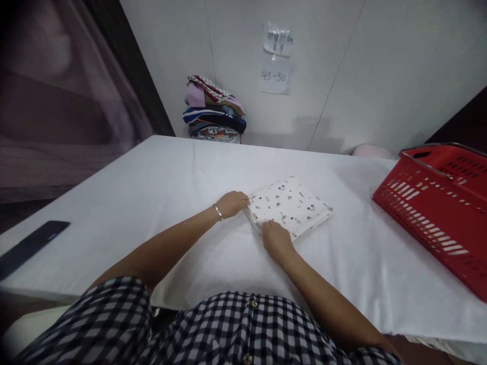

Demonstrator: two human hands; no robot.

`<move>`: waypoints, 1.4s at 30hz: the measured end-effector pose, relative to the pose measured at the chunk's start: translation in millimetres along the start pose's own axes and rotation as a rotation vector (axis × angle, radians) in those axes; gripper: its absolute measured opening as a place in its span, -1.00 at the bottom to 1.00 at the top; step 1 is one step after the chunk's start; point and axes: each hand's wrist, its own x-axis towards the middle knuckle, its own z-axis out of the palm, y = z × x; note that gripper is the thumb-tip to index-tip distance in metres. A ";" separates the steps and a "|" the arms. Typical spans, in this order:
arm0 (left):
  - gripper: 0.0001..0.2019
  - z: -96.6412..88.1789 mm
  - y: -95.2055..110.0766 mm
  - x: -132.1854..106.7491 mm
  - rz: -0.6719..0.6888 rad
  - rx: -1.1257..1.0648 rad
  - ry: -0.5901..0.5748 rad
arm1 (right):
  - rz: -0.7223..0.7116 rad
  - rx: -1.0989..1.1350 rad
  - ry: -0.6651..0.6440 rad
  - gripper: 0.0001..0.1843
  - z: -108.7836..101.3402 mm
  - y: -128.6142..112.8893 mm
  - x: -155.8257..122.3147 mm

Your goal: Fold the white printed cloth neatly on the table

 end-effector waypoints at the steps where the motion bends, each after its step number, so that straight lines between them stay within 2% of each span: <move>1: -0.75 0.9 0.0 -1.7 -0.003 -0.005 0.001 | -0.004 -0.003 0.003 -0.74 0.0 -0.1 -0.7; 9: -0.74 7.9 0.6 -6.2 -0.024 -0.034 0.025 | -0.018 0.049 0.004 -0.75 -1.8 1.1 -1.1; 21: -0.70 1.1 -1.4 -7.8 -0.016 -0.179 0.009 | -0.024 -0.001 -0.003 -0.78 -1.9 -2.8 -3.1; 29: -0.75 -4.4 1.0 1.3 -0.062 -0.172 -0.021 | -0.036 -0.067 -0.008 -0.82 1.9 -6.5 -2.6; 33: -0.78 -7.2 13.0 -2.4 -0.064 -0.141 -0.031 | -0.074 -0.088 0.007 -0.79 2.9 0.9 -10.1; 39: -0.82 -2.4 46.5 -30.6 -0.009 -0.111 0.036 | -0.161 -0.095 0.050 -0.79 1.6 20.0 -42.1; 42: -0.83 -0.6 50.2 -36.2 0.012 -0.131 0.054 | -0.167 -0.095 0.081 -0.79 2.5 19.6 -49.3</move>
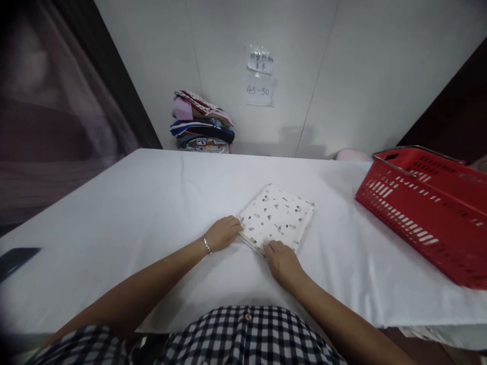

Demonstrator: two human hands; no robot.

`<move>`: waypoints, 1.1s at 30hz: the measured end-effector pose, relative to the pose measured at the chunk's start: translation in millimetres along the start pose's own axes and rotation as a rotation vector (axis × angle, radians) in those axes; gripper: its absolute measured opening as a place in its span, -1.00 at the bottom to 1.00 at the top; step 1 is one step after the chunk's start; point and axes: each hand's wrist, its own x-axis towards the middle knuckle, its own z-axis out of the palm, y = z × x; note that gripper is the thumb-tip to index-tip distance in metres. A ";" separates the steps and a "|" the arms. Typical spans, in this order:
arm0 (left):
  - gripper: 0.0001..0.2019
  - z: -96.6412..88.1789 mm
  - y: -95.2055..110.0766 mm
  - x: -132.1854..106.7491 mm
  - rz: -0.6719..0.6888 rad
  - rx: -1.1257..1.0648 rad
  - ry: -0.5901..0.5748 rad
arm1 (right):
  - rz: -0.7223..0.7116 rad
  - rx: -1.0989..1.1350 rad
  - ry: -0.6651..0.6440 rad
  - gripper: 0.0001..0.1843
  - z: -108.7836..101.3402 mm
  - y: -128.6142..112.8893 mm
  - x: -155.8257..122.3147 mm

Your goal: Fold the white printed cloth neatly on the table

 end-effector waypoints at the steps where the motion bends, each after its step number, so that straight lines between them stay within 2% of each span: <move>1: -0.83 0.0 -1.0 0.0 0.005 -0.002 0.000 | 0.012 0.001 0.006 -0.78 0.5 -1.3 -0.3; 11: -0.91 -1.7 -5.8 -7.3 0.000 -0.054 0.038 | -0.034 0.052 0.098 -0.72 10.9 -4.1 -6.8; 16: -0.71 -4.1 -10.4 -10.6 0.034 -0.133 0.062 | -0.053 0.050 0.207 -0.59 26.7 -7.0 -15.9; 19: -0.75 -2.7 -10.8 -8.7 0.020 -0.132 0.041 | -0.101 0.039 0.261 -0.57 36.3 3.7 -21.8; 22: -0.84 2.4 1.7 -5.4 0.000 -0.143 0.025 | -0.140 0.041 0.307 -0.61 40.1 33.0 -26.9; 26: -0.88 10.3 31.1 -0.1 0.040 -0.177 0.048 | -0.076 0.026 0.371 -0.60 35.9 70.3 -33.3; 28: -0.85 11.7 42.5 3.0 0.023 -0.185 0.057 | -0.050 0.032 0.378 -0.60 31.9 73.0 -35.1; 33: -0.91 10.4 54.4 10.2 -0.068 -0.146 0.052 | -0.073 0.088 0.408 -0.66 28.3 50.7 -26.7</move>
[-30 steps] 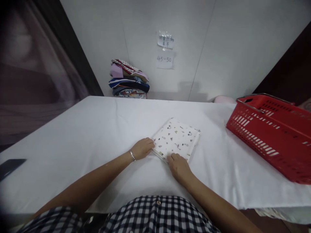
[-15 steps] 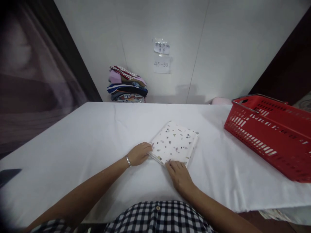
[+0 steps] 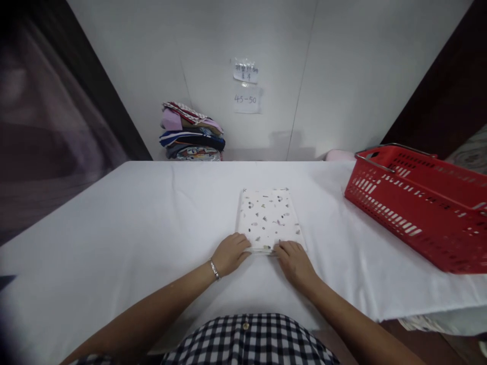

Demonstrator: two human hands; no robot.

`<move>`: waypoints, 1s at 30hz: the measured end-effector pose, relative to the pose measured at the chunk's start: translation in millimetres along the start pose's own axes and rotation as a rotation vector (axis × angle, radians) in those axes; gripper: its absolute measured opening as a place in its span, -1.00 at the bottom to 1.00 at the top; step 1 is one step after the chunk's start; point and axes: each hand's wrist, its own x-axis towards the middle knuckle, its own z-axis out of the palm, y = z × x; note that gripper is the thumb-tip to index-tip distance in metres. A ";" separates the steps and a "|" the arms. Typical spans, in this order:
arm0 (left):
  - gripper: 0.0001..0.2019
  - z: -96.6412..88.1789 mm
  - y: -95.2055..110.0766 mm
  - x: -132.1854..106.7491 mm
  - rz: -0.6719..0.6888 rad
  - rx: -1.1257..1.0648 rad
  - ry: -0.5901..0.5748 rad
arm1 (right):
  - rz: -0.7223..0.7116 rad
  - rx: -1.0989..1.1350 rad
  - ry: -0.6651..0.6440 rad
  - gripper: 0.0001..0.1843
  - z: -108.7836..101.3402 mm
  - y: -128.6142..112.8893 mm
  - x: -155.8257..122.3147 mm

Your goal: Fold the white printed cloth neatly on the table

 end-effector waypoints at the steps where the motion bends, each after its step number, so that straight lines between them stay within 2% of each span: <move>1: -0.93 0.5 1.2 0.6 -0.006 0.017 -0.003 | 0.006 0.002 0.012 -0.68 2.5 -2.7 2.7; 8: -0.99 7.5 6.6 -5.5 -0.010 0.056 0.046 | -0.040 0.036 0.037 -0.77 12.9 2.5 5.5; 13: -0.93 6.5 9.4 -9.3 0.018 0.007 0.116 | -0.062 0.066 0.051 -0.72 9.8 8.8 -1.4; 17: -0.93 7.9 10.7 -11.0 0.021 -0.001 0.129 | -0.055 0.087 0.084 -0.68 3.1 23.1 -13.7; 21: -0.93 7.2 10.9 -9.8 0.009 -0.049 0.142 | 0.004 0.126 0.038 -0.74 -12.0 36.6 -24.9; 25: -0.90 -2.0 11.5 1.5 -0.004 -0.128 0.180 | 0.095 0.220 0.010 -0.81 -24.2 40.8 -17.4; 28: -0.86 -3.7 12.1 13.7 -0.017 -0.136 0.192 | 0.211 0.270 0.052 -0.78 -20.4 48.4 0.2; 30: -0.84 1.2 12.7 19.2 -0.014 -0.109 0.155 | 0.297 0.284 0.068 -0.79 -12.1 60.1 15.1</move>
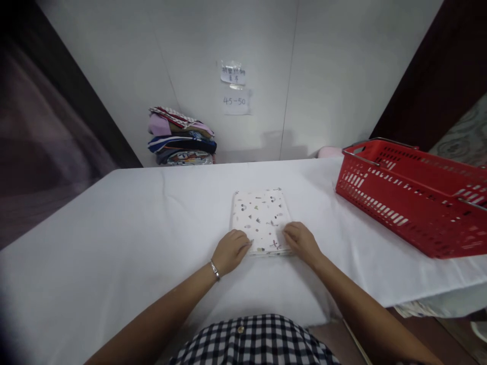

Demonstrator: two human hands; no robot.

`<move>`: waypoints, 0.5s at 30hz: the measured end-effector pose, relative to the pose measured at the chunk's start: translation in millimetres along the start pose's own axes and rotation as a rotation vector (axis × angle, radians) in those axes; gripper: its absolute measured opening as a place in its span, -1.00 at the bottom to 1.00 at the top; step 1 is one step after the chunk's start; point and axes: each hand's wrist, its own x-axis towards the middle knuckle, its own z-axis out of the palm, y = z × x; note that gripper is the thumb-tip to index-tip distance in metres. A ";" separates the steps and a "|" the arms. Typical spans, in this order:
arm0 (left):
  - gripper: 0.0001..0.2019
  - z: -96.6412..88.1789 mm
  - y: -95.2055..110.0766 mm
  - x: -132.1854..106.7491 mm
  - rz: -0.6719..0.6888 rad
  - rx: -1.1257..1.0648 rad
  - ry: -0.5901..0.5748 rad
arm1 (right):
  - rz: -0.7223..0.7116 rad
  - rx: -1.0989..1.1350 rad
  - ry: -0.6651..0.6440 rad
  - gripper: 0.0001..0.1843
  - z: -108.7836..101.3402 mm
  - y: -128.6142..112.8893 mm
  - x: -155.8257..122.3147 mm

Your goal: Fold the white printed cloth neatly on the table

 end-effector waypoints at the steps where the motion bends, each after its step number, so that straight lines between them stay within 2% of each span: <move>1: -0.83 3.7 -0.1 0.8 0.001 0.019 -0.023 | 0.052 0.001 0.012 -0.80 3.6 6.2 9.7; 4: -0.83 11.1 -0.3 0.6 -0.011 0.052 -0.065 | 0.278 -0.030 0.018 -0.76 12.6 26.2 40.2; 7: -0.84 6.7 -0.7 5.1 -0.029 0.010 -0.090 | 0.475 -0.087 -0.035 -0.71 18.5 40.5 68.6; 12: -0.85 0.6 -0.8 27.8 -0.024 -0.064 -0.058 | 0.570 -0.126 -0.053 -0.70 26.4 48.3 105.1; 15: -0.61 12.9 1.9 34.1 0.047 -0.016 -0.131 | 0.603 -0.140 -0.061 -0.73 30.3 50.7 118.9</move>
